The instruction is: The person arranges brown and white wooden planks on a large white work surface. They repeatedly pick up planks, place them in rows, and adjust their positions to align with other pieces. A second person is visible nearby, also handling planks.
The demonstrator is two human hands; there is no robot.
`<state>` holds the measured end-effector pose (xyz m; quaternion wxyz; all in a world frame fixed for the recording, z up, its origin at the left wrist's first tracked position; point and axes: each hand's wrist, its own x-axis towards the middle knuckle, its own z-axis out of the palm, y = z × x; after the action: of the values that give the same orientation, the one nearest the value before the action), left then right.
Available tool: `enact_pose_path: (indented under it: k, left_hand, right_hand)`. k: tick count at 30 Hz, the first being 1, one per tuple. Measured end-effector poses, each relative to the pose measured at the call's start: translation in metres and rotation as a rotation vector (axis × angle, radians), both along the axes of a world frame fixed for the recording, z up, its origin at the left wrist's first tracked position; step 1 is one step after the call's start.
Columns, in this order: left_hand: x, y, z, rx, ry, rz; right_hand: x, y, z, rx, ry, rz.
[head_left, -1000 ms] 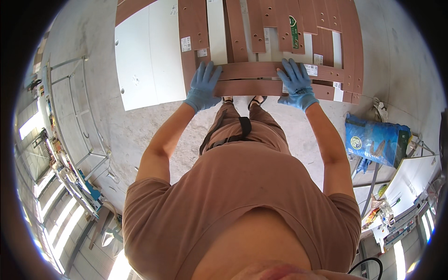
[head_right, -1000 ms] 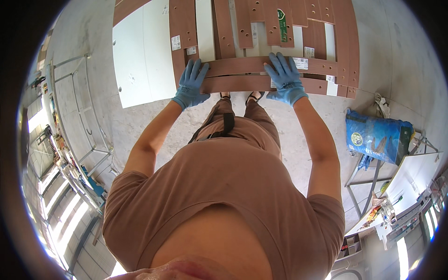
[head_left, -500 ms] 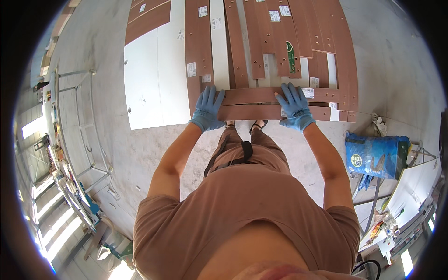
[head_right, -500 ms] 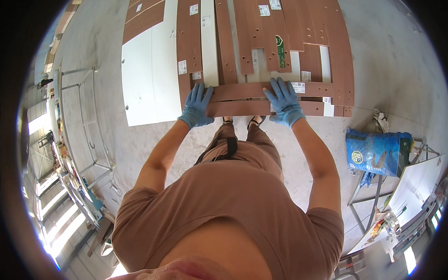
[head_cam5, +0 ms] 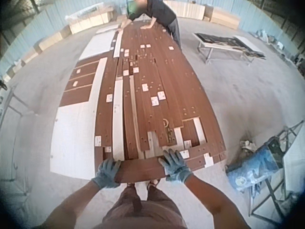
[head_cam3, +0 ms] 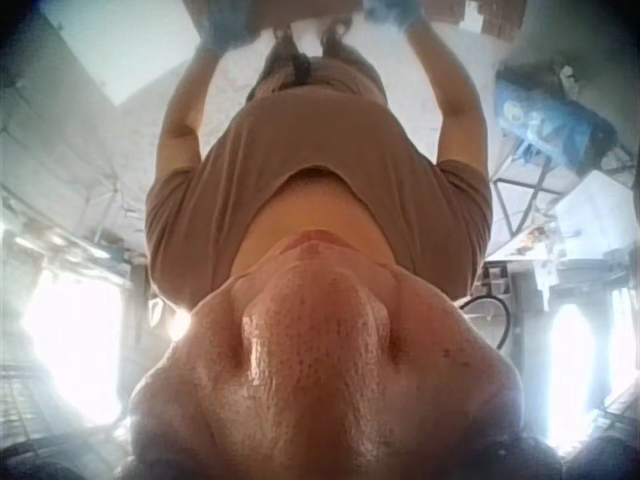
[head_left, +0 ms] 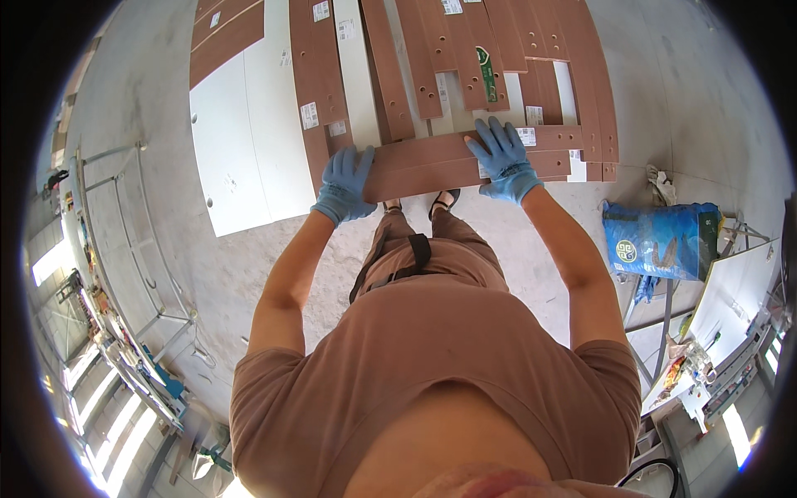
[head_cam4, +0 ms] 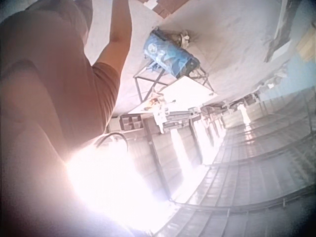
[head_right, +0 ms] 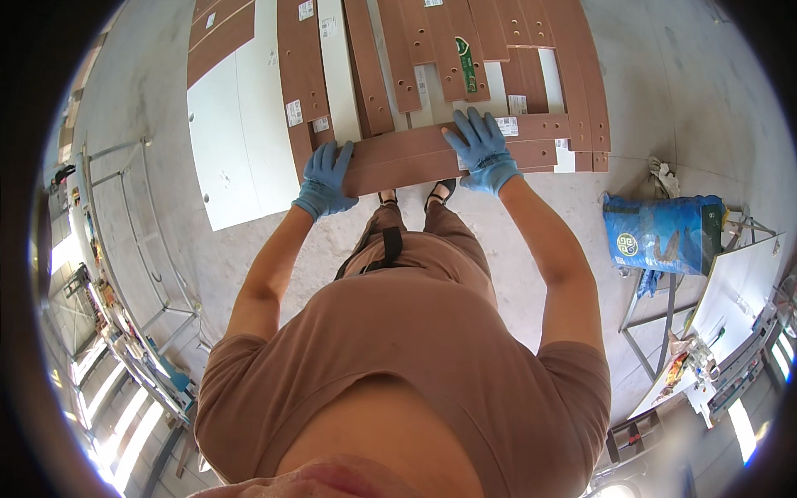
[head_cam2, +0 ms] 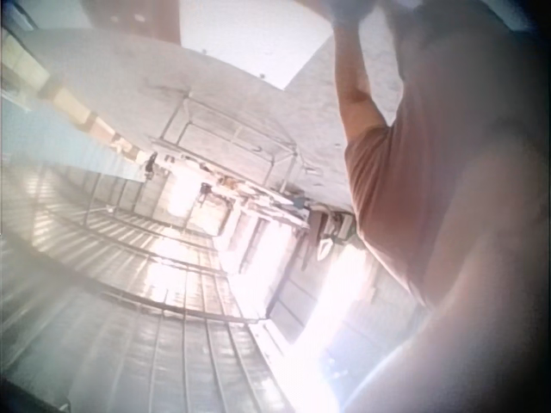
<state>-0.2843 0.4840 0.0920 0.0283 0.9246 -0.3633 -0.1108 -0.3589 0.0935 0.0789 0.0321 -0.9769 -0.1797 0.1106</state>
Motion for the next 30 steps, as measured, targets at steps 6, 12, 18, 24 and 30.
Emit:
enact_pose_path:
  k: [6,12,18,24,30]
  left_hand:
    - [-0.006,-0.001,0.012,-0.022,0.026,0.026]
    - [-0.010,-0.002,0.015,-0.071,0.017,-0.001]
    - [-0.016,0.009,0.010,-0.009,0.040,0.021]
    - [-0.023,0.013,-0.006,-0.069,0.034,0.086]
    - [-0.053,0.011,-0.024,-0.475,0.097,0.508]
  right_hand:
    - [0.002,0.001,0.005,0.075,-0.001,-0.002]
    - [0.005,0.001,0.003,0.064,0.026,0.053]
    - [-0.003,0.008,-0.011,0.141,-0.085,0.064]
    - [-0.012,0.003,-0.025,0.210,-0.182,0.027]
    - [-0.015,-0.018,-0.025,0.184,-0.134,0.035]
